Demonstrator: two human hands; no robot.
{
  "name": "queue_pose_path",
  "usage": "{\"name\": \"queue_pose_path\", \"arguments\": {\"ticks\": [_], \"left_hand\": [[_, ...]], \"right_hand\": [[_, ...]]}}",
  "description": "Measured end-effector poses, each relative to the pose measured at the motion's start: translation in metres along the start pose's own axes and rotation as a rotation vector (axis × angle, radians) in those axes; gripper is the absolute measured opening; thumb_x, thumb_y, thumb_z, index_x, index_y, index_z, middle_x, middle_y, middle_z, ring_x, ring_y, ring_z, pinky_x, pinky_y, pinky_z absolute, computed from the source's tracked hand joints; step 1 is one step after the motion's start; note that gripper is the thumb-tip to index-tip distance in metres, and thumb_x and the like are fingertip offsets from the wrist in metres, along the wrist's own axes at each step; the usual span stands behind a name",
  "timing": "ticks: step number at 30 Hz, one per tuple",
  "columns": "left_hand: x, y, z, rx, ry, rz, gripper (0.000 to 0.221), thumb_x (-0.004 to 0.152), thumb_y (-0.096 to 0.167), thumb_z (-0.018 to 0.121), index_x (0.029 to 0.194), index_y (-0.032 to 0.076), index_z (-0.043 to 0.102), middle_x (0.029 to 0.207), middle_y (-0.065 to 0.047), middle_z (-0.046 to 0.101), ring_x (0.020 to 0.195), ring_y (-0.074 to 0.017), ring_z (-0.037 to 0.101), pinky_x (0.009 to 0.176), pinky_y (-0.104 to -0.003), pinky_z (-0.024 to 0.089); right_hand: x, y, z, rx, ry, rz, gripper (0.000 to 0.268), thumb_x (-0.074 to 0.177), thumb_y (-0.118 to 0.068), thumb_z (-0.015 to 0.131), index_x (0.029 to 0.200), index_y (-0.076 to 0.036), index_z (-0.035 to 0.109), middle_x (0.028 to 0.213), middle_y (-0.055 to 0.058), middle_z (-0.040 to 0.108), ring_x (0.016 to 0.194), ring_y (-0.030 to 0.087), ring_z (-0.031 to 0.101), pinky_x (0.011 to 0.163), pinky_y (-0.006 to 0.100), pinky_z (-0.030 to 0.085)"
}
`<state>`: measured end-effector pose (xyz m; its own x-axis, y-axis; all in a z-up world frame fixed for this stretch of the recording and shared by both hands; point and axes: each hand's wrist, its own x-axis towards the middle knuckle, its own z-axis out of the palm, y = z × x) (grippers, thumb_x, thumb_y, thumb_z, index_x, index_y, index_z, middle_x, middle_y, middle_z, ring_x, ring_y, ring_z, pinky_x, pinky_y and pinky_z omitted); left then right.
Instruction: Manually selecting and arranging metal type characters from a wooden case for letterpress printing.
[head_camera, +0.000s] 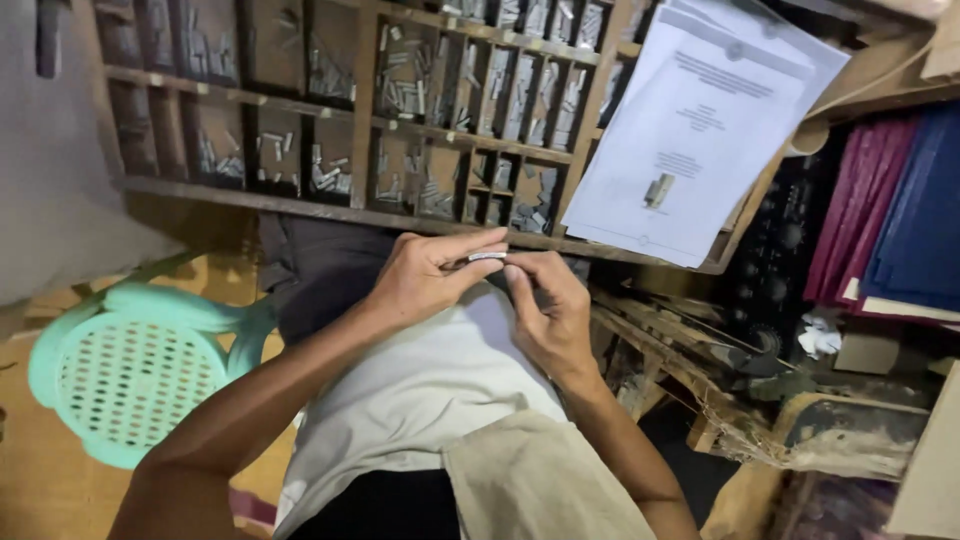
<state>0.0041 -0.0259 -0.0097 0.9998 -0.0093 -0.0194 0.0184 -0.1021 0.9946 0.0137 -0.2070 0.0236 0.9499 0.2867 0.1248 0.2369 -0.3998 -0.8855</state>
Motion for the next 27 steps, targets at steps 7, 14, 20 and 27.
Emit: {"name": "queue_pose_path", "arguments": {"ticks": [7, 14, 20, 27], "left_hand": [[-0.002, -0.001, -0.007, -0.029, -0.063, 0.082, 0.035, 0.091, 0.011, 0.080, 0.125, 0.012, 0.074, 0.112, -0.012, 0.077, 0.113, -0.0293, 0.068, 0.092, -0.042, 0.061], [0.000, 0.003, -0.011, -0.079, -0.110, 0.096, 0.035, 0.094, 0.009, 0.078, 0.128, 0.007, 0.071, 0.118, -0.018, 0.074, 0.117, -0.0343, 0.066, 0.095, -0.044, 0.060], [0.000, 0.003, -0.012, -0.079, -0.143, 0.081, 0.037, 0.094, 0.007, 0.077, 0.130, 0.006, 0.070, 0.119, -0.020, 0.073, 0.117, -0.0369, 0.065, 0.094, -0.045, 0.059], [-0.001, -0.010, -0.007, 0.023, -0.111, -0.010, 0.041, 0.095, 0.009, 0.074, 0.135, 0.007, 0.068, 0.111, -0.018, 0.077, 0.107, -0.0377, 0.070, 0.084, -0.042, 0.063]], "right_hand": [[-0.001, -0.007, 0.003, -0.025, 0.022, -0.031, 0.012, 0.100, -0.006, 0.066, 0.104, -0.004, 0.077, 0.088, 0.014, 0.073, 0.068, 0.027, 0.067, 0.064, 0.036, 0.053], [-0.006, -0.002, 0.004, -0.045, 0.023, -0.023, 0.014, 0.100, -0.005, 0.065, 0.108, -0.001, 0.077, 0.091, 0.015, 0.073, 0.071, 0.027, 0.068, 0.064, 0.037, 0.052], [-0.006, -0.001, 0.006, -0.053, 0.018, -0.016, 0.014, 0.100, -0.006, 0.066, 0.108, -0.002, 0.077, 0.090, 0.015, 0.072, 0.072, 0.029, 0.069, 0.065, 0.038, 0.053], [-0.002, 0.011, 0.008, -0.119, -0.034, -0.045, 0.014, 0.100, -0.007, 0.065, 0.106, -0.002, 0.077, 0.089, 0.017, 0.072, 0.075, 0.036, 0.070, 0.063, 0.040, 0.053]]}}
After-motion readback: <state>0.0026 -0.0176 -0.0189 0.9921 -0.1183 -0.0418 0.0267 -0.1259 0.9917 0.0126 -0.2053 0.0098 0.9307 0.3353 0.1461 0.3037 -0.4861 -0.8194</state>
